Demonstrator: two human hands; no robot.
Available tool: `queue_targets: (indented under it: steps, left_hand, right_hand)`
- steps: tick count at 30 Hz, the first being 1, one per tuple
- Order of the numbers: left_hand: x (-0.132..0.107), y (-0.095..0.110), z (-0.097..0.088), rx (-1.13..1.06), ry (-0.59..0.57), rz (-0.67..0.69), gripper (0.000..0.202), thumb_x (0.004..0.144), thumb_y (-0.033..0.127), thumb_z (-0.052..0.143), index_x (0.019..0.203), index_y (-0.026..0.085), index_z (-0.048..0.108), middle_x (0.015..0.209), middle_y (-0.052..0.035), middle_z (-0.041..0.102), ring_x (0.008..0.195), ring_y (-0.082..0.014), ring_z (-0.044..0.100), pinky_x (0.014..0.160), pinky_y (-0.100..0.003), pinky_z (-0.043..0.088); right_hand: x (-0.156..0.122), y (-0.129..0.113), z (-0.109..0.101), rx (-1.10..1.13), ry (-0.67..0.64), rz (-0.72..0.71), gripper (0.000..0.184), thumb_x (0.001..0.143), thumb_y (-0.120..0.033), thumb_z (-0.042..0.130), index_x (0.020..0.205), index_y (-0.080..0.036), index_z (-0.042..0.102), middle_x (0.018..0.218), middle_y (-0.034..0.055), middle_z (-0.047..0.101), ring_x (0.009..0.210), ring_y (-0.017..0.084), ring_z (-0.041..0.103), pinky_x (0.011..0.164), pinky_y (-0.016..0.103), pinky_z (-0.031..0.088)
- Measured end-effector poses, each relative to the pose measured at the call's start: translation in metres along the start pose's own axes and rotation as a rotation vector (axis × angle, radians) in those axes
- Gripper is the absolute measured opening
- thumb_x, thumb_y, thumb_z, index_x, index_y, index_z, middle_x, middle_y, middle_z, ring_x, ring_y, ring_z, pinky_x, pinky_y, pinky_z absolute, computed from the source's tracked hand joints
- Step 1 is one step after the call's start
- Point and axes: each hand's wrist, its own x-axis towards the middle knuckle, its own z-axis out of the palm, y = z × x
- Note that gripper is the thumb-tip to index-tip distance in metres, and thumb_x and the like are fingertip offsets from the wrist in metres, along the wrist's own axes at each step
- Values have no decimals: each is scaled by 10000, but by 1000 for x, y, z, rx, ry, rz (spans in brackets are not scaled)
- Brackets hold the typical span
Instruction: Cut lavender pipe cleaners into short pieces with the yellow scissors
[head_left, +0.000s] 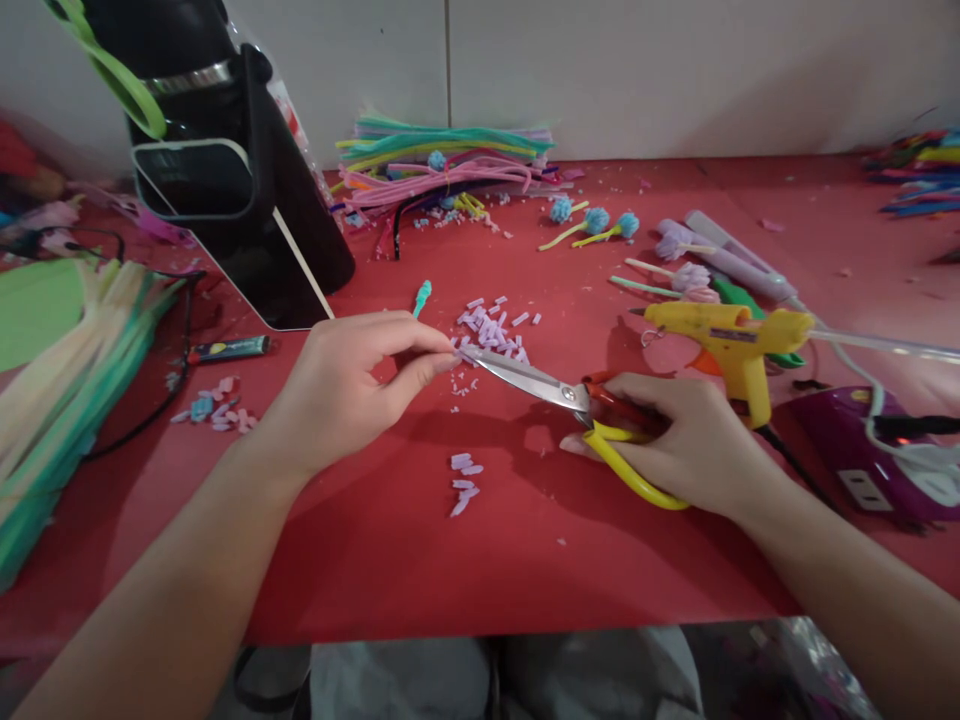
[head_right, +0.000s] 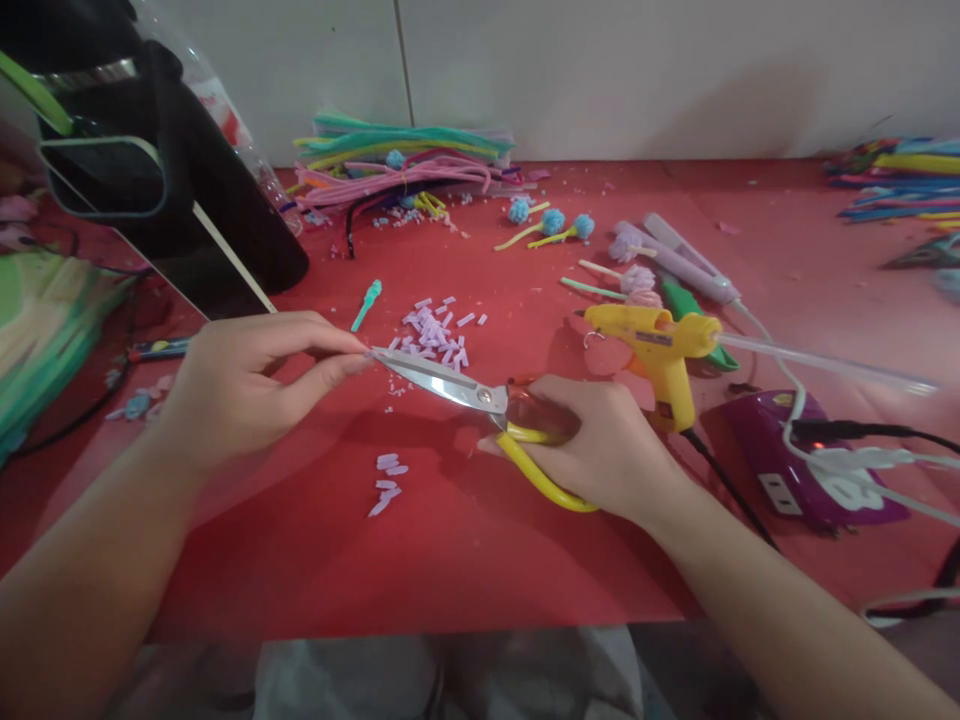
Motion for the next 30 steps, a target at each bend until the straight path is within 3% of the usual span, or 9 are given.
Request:
queue_targets:
  steps: [6, 16, 24, 30]
  left_hand:
    - [0, -2, 0, 23, -19, 52, 114, 913, 308, 633, 901, 256, 733, 906, 6, 780, 792, -143, 711, 762, -249, 518]
    - [0, -1, -1, -1, -33, 23, 119, 919, 310, 621, 900, 267, 731, 885, 13, 772, 787, -147, 706, 776, -256, 510]
    - [0, -1, 0, -14, 2, 15, 87, 904, 299, 654, 886, 252, 724, 894, 17, 775, 794, -135, 709, 760, -242, 512]
    - [0, 1, -1, -1, 1, -19, 89, 902, 304, 651, 891, 271, 732, 894, 22, 779, 789, -143, 706, 759, -260, 523]
  right_hand:
    - [0, -2, 1, 12, 9, 18, 481, 663, -640, 763, 714, -199, 579, 610, -38, 366, 592, 119, 297, 509, 274, 289]
    - [2, 0, 3, -34, 42, -16, 375, 740, -547, 706, 657, -210, 565, 566, -29, 423, 536, 117, 372, 497, 281, 270]
    - [0, 0, 1, -7, 68, 13, 539, 652, -664, 762, 644, -197, 494, 593, -49, 299, 573, 101, 260, 489, 267, 244]
    - [0, -2, 0, 5, 13, 1, 512, 664, -654, 765, 730, -180, 582, 615, -43, 365, 598, 110, 302, 510, 266, 291]
